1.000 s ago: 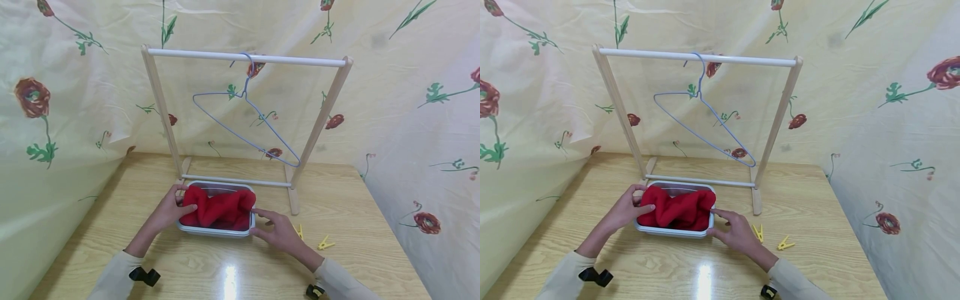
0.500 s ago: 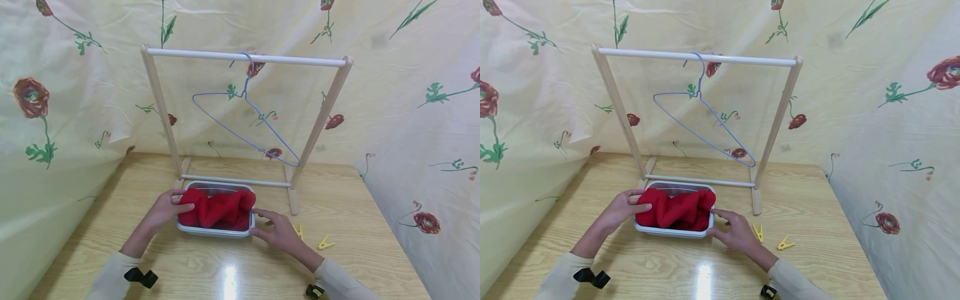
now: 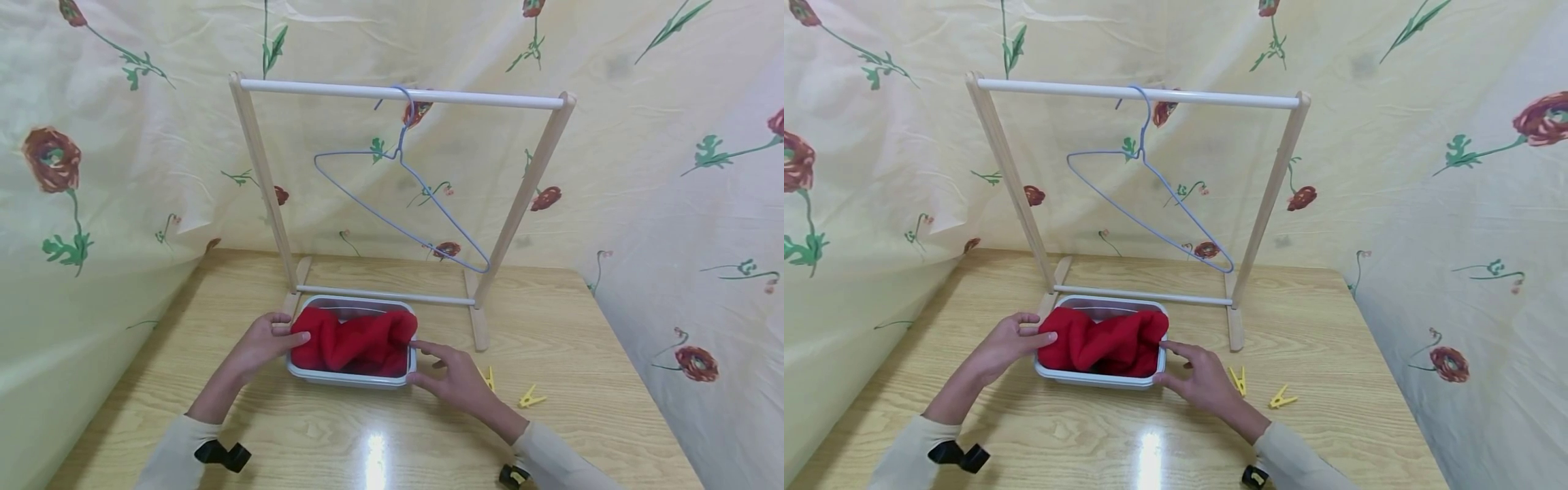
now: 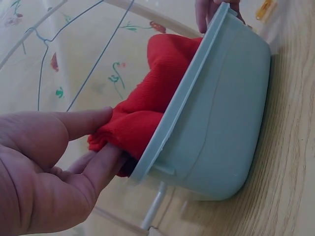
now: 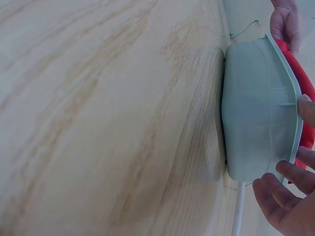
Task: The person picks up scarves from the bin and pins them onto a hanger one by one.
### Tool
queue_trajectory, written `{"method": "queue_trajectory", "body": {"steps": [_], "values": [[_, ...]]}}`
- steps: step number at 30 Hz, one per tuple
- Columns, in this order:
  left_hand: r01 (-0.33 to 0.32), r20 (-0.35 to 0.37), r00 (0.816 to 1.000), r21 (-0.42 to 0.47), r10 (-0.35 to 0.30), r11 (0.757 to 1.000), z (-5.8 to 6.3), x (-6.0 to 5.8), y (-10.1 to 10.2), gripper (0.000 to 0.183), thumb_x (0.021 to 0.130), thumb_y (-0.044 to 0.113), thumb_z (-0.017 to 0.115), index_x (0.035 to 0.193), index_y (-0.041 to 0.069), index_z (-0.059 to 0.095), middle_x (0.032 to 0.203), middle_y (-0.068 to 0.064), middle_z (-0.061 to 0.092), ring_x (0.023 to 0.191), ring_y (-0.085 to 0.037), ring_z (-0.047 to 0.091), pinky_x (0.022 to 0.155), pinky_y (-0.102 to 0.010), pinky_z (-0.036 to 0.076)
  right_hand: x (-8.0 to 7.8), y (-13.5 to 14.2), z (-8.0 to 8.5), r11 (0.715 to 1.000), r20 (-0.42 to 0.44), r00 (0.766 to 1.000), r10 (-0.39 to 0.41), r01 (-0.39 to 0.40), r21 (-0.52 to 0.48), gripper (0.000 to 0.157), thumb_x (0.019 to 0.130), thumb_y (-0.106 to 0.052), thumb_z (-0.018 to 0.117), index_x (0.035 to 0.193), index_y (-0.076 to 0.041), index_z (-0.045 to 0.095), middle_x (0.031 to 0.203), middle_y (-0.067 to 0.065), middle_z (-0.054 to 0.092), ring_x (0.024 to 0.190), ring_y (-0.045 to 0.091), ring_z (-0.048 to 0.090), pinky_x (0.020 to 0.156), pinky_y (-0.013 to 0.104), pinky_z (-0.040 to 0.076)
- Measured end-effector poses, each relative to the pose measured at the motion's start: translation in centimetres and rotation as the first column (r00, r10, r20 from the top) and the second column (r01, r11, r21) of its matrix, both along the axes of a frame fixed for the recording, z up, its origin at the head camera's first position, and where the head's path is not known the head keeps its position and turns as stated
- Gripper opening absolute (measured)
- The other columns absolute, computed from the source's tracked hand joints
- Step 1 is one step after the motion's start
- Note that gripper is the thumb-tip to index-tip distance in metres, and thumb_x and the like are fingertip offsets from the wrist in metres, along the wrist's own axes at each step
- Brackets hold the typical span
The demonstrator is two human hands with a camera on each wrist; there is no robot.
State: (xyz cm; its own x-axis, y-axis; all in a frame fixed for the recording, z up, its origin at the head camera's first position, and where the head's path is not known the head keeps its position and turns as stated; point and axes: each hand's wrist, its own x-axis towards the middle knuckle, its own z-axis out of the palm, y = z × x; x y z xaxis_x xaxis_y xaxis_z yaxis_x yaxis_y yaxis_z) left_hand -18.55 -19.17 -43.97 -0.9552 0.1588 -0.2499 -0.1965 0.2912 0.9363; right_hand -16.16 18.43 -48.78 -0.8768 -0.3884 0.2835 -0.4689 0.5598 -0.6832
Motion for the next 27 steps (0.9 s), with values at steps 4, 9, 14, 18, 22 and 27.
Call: {"method": "queue_trajectory", "body": {"steps": [4,9,14,18,22,27], "values": [[0.026,0.015,1.000,0.054,-0.026,0.998,-0.1,0.1,-0.5,0.070,0.096,0.019,0.072,0.145,-0.014,0.035,0.132,-0.030,0.063,0.104,-0.027,0.072,0.096,-0.041,0.056,0.0,0.0,0.0,1.000,-0.002,1.000,0.002,-0.003,-0.006,0.057,0.084,-0.036,0.085,0.134,-0.015,0.068,0.130,0.000,0.070,0.113,0.027,0.068,0.081,0.036,0.060],[0.051,-0.002,0.999,0.103,-0.051,0.993,-0.1,0.1,-1.0,0.064,0.097,0.016,0.071,0.142,-0.016,0.041,0.124,-0.027,0.069,0.100,-0.025,0.075,0.089,-0.036,0.059,0.0,0.0,0.0,1.000,0.000,1.000,0.005,-0.005,-0.006,0.057,0.084,-0.036,0.084,0.135,-0.015,0.068,0.131,0.001,0.070,0.113,0.028,0.068,0.081,0.035,0.060],[0.075,-0.031,0.997,0.091,-0.072,0.993,-0.3,0.3,-1.0,0.058,0.097,0.015,0.070,0.136,-0.021,0.047,0.119,-0.026,0.071,0.094,-0.020,0.075,0.085,-0.034,0.060,0.0,0.0,0.0,1.000,0.008,1.000,0.005,-0.005,0.005,0.057,0.085,-0.037,0.083,0.135,-0.015,0.067,0.130,0.001,0.070,0.113,0.027,0.068,0.082,0.035,0.060],[0.119,-0.051,0.992,0.080,-0.116,0.990,-0.3,0.2,-0.8,0.047,0.098,0.015,0.069,0.129,-0.018,0.056,0.111,-0.020,0.075,0.090,-0.017,0.073,0.083,-0.031,0.060,0.0,0.0,0.0,1.000,0.001,1.000,0.007,-0.007,0.004,0.056,0.085,-0.037,0.083,0.135,-0.015,0.068,0.130,0.001,0.071,0.113,0.028,0.068,0.082,0.035,0.060],[0.159,-0.057,0.986,0.024,-0.157,0.987,-0.2,0.1,-0.2,0.048,0.097,0.022,0.070,0.131,-0.010,0.059,0.114,-0.017,0.074,0.095,-0.018,0.071,0.083,-0.029,0.057,0.0,0.0,0.0,1.000,-0.005,1.000,0.006,-0.006,0.001,0.057,0.085,-0.036,0.084,0.135,-0.015,0.068,0.129,0.000,0.071,0.113,0.028,0.068,0.081,0.035,0.060],[0.187,-0.055,0.981,-0.029,-0.188,0.982,0.0,-0.2,0.9,0.053,0.097,0.028,0.072,0.136,-0.006,0.057,0.117,-0.013,0.072,0.098,-0.020,0.069,0.084,-0.030,0.056,0.0,0.0,-0.1,1.000,-0.013,1.000,0.007,-0.007,-0.004,0.056,0.085,-0.035,0.084,0.134,-0.015,0.068,0.129,0.001,0.071,0.113,0.028,0.068,0.081,0.035,0.060]]}}
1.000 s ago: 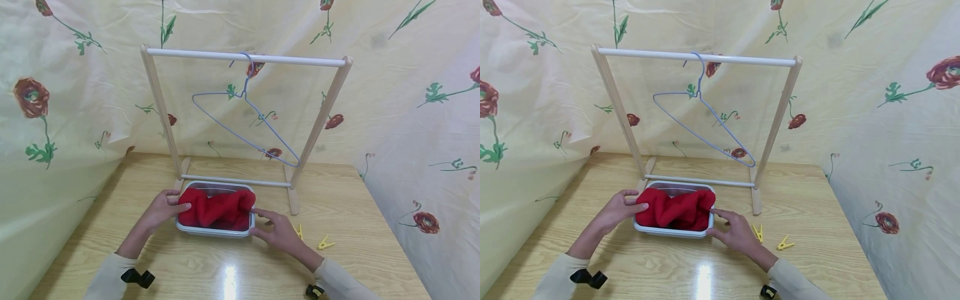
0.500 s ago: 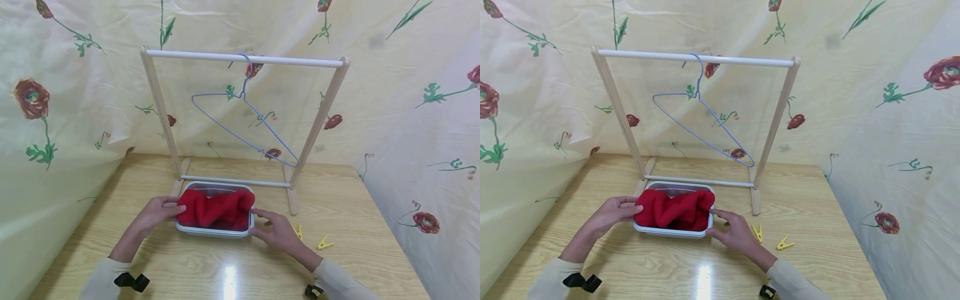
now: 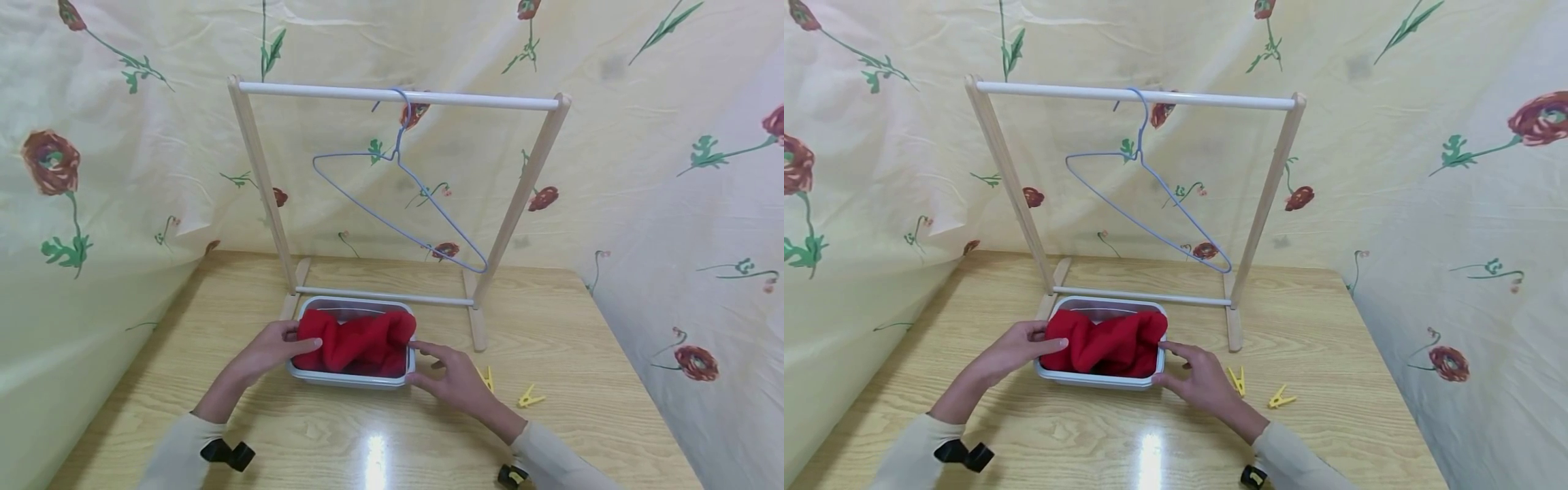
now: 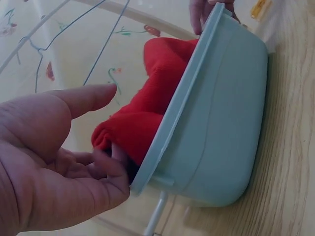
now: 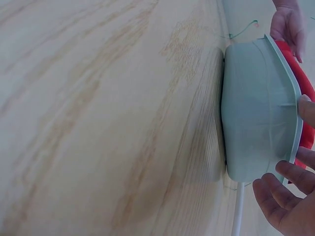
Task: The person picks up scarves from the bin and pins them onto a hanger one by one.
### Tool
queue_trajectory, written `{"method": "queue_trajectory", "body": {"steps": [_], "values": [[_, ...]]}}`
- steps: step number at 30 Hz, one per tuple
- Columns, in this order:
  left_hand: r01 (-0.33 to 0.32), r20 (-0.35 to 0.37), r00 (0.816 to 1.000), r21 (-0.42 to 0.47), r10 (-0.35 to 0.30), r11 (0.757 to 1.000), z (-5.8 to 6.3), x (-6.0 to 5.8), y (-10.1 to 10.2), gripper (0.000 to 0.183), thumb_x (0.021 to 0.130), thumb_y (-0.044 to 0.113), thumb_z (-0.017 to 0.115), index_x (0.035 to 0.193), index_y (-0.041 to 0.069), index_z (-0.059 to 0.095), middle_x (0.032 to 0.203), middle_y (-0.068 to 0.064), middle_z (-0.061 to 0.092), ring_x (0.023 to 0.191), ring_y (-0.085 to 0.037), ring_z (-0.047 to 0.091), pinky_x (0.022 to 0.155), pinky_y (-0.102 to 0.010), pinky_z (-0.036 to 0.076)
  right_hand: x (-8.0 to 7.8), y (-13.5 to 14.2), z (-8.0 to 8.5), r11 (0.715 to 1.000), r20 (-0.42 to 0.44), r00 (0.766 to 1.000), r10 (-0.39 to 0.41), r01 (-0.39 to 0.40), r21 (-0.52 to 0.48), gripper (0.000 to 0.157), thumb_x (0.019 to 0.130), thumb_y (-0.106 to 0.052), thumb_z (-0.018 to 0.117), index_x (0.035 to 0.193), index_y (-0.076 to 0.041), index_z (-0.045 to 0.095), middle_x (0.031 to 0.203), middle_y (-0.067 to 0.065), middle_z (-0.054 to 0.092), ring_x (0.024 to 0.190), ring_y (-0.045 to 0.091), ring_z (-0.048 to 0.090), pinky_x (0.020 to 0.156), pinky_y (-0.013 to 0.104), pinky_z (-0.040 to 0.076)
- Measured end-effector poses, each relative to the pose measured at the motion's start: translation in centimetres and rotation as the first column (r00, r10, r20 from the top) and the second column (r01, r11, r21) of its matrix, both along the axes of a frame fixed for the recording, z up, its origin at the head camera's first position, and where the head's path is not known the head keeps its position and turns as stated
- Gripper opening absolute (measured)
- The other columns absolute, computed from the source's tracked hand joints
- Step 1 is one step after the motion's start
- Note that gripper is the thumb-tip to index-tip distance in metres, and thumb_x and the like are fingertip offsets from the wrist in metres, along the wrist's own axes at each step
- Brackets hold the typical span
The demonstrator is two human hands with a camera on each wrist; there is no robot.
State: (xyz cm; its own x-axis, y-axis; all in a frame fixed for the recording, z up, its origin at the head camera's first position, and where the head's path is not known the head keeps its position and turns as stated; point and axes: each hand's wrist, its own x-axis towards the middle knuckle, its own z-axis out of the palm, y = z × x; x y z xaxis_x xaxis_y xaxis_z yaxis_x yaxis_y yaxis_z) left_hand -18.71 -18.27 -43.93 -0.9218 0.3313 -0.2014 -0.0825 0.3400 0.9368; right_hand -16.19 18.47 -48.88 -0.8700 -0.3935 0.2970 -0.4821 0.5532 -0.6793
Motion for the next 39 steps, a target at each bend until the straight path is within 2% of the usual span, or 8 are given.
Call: {"method": "queue_trajectory", "body": {"steps": [8,17,22,27,32,39], "values": [[0.043,-0.028,0.999,-0.034,-0.044,0.998,0.0,-0.2,0.9,0.042,0.097,0.031,0.070,0.124,-0.001,0.065,0.100,-0.009,0.072,0.085,-0.020,0.064,0.075,-0.030,0.053,0.1,0.0,0.1,1.000,0.008,1.000,-0.004,0.004,0.004,0.056,0.085,-0.036,0.084,0.134,-0.015,0.068,0.129,0.000,0.071,0.112,0.027,0.068,0.081,0.034,0.060],[0.100,-0.075,0.992,-0.065,-0.105,0.993,0.1,-0.3,1.9,0.041,0.094,0.033,0.074,0.123,0.005,0.067,0.108,-0.007,0.071,0.094,-0.023,0.065,0.082,-0.036,0.054,0.2,0.0,0.2,1.000,0.022,1.000,-0.012,0.011,0.012,0.057,0.084,-0.038,0.084,0.135,-0.016,0.068,0.129,-0.001,0.071,0.113,0.026,0.068,0.082,0.034,0.059],[0.109,-0.106,0.987,-0.078,-0.117,0.991,0.1,-0.4,2.3,0.042,0.092,0.031,0.077,0.122,0.004,0.066,0.108,-0.006,0.071,0.095,-0.021,0.065,0.081,-0.034,0.055,0.2,0.0,0.2,1.000,0.027,1.000,-0.013,0.013,0.014,0.057,0.084,-0.037,0.084,0.135,-0.016,0.068,0.130,0.000,0.070,0.113,0.026,0.068,0.082,0.034,0.059],[0.122,-0.167,0.976,-0.094,-0.136,0.988,-0.1,-0.6,2.6,0.040,0.088,0.027,0.081,0.117,0.004,0.064,0.106,-0.006,0.069,0.092,-0.021,0.065,0.078,-0.035,0.056,0.2,-0.1,0.2,1.000,0.029,1.000,-0.011,0.011,0.009,0.057,0.085,-0.037,0.084,0.135,-0.015,0.068,0.130,0.000,0.070,0.113,0.026,0.068,0.082,0.034,0.059],[0.102,-0.199,0.972,-0.101,-0.121,0.990,-0.2,-0.6,2.8,0.040,0.088,0.021,0.081,0.118,0.003,0.064,0.107,-0.007,0.070,0.094,-0.021,0.065,0.079,-0.035,0.056,0.2,-0.1,0.3,1.000,0.029,1.000,-0.010,0.010,0.008,0.057,0.085,-0.037,0.084,0.135,-0.016,0.068,0.130,0.000,0.070,0.114,0.027,0.068,0.082,0.035,0.060],[0.054,-0.191,0.979,-0.078,-0.068,0.995,-0.1,-0.5,2.7,0.039,0.091,0.014,0.075,0.125,0.002,0.062,0.113,-0.010,0.070,0.100,-0.022,0.066,0.082,-0.033,0.056,0.2,-0.1,0.3,1.000,0.031,0.999,-0.012,0.012,0.008,0.058,0.085,-0.039,0.084,0.135,-0.016,0.068,0.130,0.000,0.070,0.114,0.027,0.068,0.082,0.036,0.060]]}}
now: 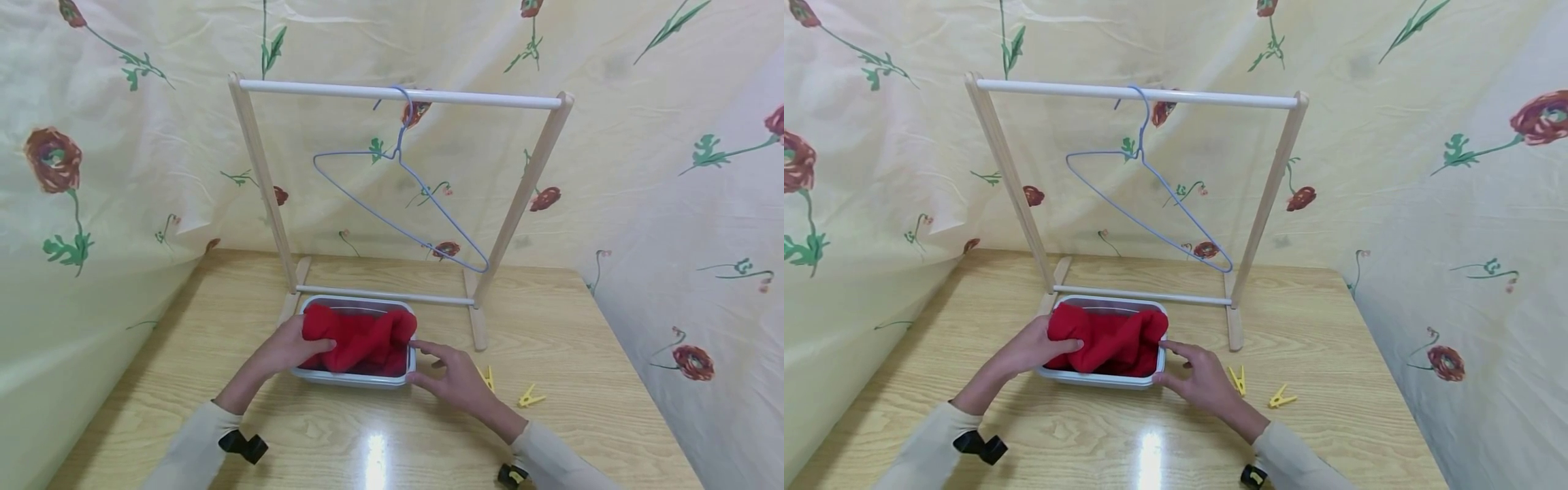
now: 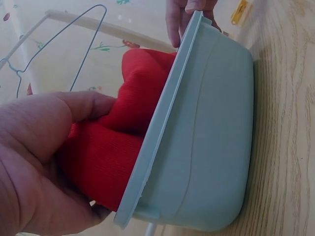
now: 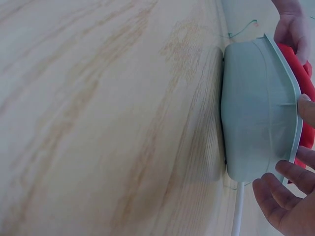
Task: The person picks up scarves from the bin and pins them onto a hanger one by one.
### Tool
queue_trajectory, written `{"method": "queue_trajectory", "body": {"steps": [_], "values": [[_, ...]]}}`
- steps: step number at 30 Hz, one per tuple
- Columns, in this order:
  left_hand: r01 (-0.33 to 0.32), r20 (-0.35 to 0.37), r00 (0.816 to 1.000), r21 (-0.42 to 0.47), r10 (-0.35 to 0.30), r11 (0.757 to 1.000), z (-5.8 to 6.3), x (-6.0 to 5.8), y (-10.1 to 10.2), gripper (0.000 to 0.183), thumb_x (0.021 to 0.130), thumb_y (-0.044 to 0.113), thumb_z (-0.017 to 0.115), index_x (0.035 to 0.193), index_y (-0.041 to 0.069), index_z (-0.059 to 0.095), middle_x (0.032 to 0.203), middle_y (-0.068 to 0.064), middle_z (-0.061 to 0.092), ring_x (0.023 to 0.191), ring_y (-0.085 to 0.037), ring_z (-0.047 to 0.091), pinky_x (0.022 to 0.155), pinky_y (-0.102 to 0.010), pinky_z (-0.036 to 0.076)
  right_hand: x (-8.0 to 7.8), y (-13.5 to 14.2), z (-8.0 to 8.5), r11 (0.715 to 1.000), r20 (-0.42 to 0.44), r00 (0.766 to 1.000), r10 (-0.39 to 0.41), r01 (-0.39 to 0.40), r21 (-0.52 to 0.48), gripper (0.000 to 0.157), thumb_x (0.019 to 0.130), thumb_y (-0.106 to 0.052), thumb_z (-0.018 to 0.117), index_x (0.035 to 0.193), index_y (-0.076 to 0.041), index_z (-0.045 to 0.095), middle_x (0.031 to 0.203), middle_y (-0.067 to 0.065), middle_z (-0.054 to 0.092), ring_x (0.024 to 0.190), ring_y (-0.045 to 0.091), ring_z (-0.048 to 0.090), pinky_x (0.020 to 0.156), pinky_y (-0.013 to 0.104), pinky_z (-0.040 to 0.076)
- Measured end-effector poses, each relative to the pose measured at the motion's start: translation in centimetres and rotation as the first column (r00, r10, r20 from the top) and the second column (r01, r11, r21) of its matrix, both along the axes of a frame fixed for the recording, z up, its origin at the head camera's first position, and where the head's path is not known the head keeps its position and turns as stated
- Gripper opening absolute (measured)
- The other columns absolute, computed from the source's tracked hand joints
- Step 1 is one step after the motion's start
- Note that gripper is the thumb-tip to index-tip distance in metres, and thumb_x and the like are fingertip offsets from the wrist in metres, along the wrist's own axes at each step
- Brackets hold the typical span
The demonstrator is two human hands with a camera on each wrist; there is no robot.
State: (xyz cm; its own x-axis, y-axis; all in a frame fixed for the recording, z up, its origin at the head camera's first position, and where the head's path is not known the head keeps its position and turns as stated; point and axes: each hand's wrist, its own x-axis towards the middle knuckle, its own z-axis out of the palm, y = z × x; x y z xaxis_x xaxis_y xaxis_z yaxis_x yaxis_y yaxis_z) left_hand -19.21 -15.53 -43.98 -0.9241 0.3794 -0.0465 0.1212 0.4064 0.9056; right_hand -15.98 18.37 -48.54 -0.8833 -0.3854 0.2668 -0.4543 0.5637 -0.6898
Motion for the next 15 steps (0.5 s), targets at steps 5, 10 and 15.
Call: {"method": "queue_trajectory", "body": {"steps": [5,10,15], "values": [[-0.036,0.001,0.999,-0.008,0.036,0.999,0.3,0.0,-0.2,0.043,0.092,0.019,0.076,0.129,0.004,0.058,0.115,-0.010,0.069,0.099,-0.021,0.067,0.079,-0.032,0.058,0.0,0.0,0.0,1.000,-0.008,1.000,0.004,-0.004,-0.002,0.058,0.085,-0.039,0.083,0.135,-0.015,0.068,0.130,0.000,0.070,0.113,0.028,0.068,0.082,0.035,0.060],[-0.037,-0.012,0.999,-0.051,0.036,0.998,0.6,-0.1,-0.3,0.037,0.091,0.023,0.078,0.120,0.005,0.065,0.107,-0.006,0.072,0.089,-0.019,0.069,0.076,-0.032,0.059,0.0,0.1,0.0,1.000,-0.007,1.000,0.011,-0.011,-0.003,0.057,0.086,-0.039,0.082,0.135,-0.015,0.067,0.131,0.001,0.070,0.114,0.028,0.068,0.082,0.035,0.060],[-0.052,-0.005,0.999,-0.038,0.052,0.998,1.3,0.0,-0.2,0.036,0.090,0.023,0.079,0.120,0.007,0.066,0.107,-0.005,0.072,0.090,-0.019,0.069,0.077,-0.034,0.060,0.1,0.1,0.2,1.000,-0.014,1.000,0.010,-0.010,-0.001,0.056,0.085,-0.037,0.083,0.134,-0.014,0.068,0.131,0.001,0.070,0.113,0.028,0.068,0.081,0.036,0.060]]}}
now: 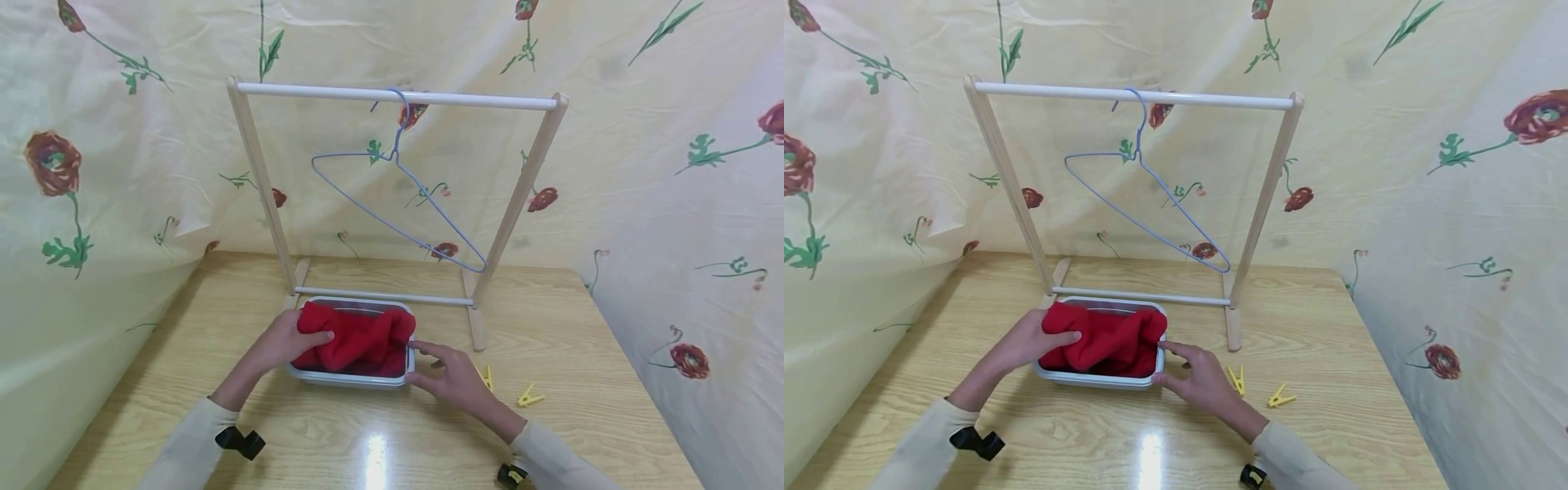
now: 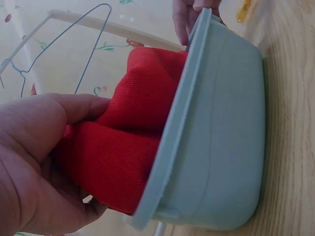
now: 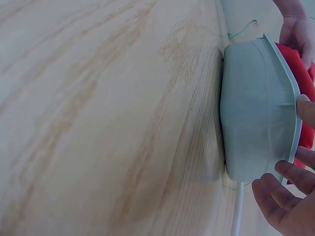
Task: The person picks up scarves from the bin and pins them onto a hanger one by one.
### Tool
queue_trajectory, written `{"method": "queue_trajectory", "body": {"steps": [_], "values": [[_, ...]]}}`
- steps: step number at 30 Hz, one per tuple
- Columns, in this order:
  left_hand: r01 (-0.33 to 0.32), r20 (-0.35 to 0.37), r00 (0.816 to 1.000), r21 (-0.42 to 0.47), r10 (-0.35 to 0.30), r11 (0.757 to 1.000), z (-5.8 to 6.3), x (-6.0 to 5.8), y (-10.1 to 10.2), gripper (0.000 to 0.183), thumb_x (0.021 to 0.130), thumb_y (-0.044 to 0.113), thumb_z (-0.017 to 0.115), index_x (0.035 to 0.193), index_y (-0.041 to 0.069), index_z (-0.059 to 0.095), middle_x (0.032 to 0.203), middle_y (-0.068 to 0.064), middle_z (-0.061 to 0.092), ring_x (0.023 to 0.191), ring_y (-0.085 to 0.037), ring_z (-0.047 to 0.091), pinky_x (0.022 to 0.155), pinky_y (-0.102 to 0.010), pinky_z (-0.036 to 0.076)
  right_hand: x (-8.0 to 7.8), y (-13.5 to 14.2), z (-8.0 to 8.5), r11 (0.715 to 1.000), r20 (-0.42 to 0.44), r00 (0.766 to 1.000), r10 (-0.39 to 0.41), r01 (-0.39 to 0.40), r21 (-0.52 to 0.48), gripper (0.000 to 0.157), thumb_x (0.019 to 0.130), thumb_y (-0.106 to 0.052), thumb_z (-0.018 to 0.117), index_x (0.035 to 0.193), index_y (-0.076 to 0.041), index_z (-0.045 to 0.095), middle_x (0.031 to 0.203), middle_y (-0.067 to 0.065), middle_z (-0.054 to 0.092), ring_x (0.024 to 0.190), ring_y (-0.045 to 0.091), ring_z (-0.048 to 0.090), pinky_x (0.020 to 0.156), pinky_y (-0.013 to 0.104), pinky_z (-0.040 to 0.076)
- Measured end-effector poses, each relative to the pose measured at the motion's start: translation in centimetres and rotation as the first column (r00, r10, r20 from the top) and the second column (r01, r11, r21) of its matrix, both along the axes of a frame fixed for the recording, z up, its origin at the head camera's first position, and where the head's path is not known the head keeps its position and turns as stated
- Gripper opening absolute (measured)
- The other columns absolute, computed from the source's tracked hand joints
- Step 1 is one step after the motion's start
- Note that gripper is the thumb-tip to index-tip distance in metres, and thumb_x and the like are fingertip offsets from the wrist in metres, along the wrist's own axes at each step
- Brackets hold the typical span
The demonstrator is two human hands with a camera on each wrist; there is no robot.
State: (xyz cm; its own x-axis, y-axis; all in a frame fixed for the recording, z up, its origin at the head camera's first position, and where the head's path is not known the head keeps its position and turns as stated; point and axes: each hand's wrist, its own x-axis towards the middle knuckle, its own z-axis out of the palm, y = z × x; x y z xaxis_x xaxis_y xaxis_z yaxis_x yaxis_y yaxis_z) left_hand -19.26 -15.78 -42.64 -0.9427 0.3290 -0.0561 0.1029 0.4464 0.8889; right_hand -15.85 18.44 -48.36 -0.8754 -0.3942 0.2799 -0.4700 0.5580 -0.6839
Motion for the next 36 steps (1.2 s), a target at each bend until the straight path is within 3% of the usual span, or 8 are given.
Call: {"method": "queue_trajectory", "body": {"steps": [8,15,19,26,36], "values": [[0.049,-0.029,0.999,0.105,-0.046,0.993,0.2,-0.4,-0.2,0.031,0.097,0.020,0.071,0.124,0.006,0.063,0.112,-0.010,0.069,0.097,-0.022,0.069,0.081,-0.033,0.059,0.0,0.0,0.0,1.000,0.000,1.000,-0.003,0.003,0.005,0.057,0.085,-0.038,0.083,0.134,-0.014,0.068,0.130,0.001,0.071,0.113,0.028,0.068,0.081,0.035,0.060],[-0.049,0.019,0.999,0.192,0.046,0.980,0.3,-0.9,-0.6,0.042,0.097,0.025,0.071,0.131,0.005,0.057,0.120,-0.015,0.066,0.104,-0.024,0.068,0.084,-0.035,0.059,0.0,0.0,-0.1,1.000,0.007,1.000,-0.011,0.011,0.010,0.057,0.085,-0.039,0.083,0.134,-0.016,0.068,0.129,0.000,0.071,0.113,0.028,0.068,0.081,0.033,0.059],[-0.071,0.004,0.997,0.212,0.072,0.975,0.7,-1.0,-0.6,0.043,0.097,0.026,0.071,0.131,0.004,0.056,0.122,-0.017,0.066,0.105,-0.026,0.066,0.085,-0.036,0.058,-0.1,0.0,-0.2,1.000,0.006,1.000,-0.010,0.010,0.006,0.057,0.084,-0.038,0.084,0.134,-0.016,0.068,0.129,0.000,0.071,0.114,0.028,0.068,0.081,0.034,0.060],[-0.046,-0.038,0.998,0.231,0.056,0.972,1.3,-1.2,-0.5,0.035,0.100,0.021,0.067,0.127,0.001,0.058,0.117,-0.018,0.067,0.101,-0.025,0.068,0.084,-0.035,0.058,-0.1,0.0,-0.1,1.000,0.012,1.000,0.001,-0.001,0.004,0.057,0.086,-0.041,0.082,0.135,-0.016,0.067,0.131,0.000,0.070,0.114,0.028,0.068,0.082,0.034,0.059],[-0.036,-0.007,0.999,0.293,0.040,0.955,2.3,-1.2,-0.3,0.038,0.106,0.024,0.058,0.136,0.003,0.048,0.125,-0.017,0.063,0.108,-0.021,0.065,0.089,-0.034,0.056,-0.2,0.0,-0.1,1.000,0.021,1.000,0.003,-0.003,0.013,0.059,0.087,-0.043,0.081,0.136,-0.015,0.067,0.132,0.001,0.069,0.115,0.029,0.067,0.082,0.035,0.060]]}}
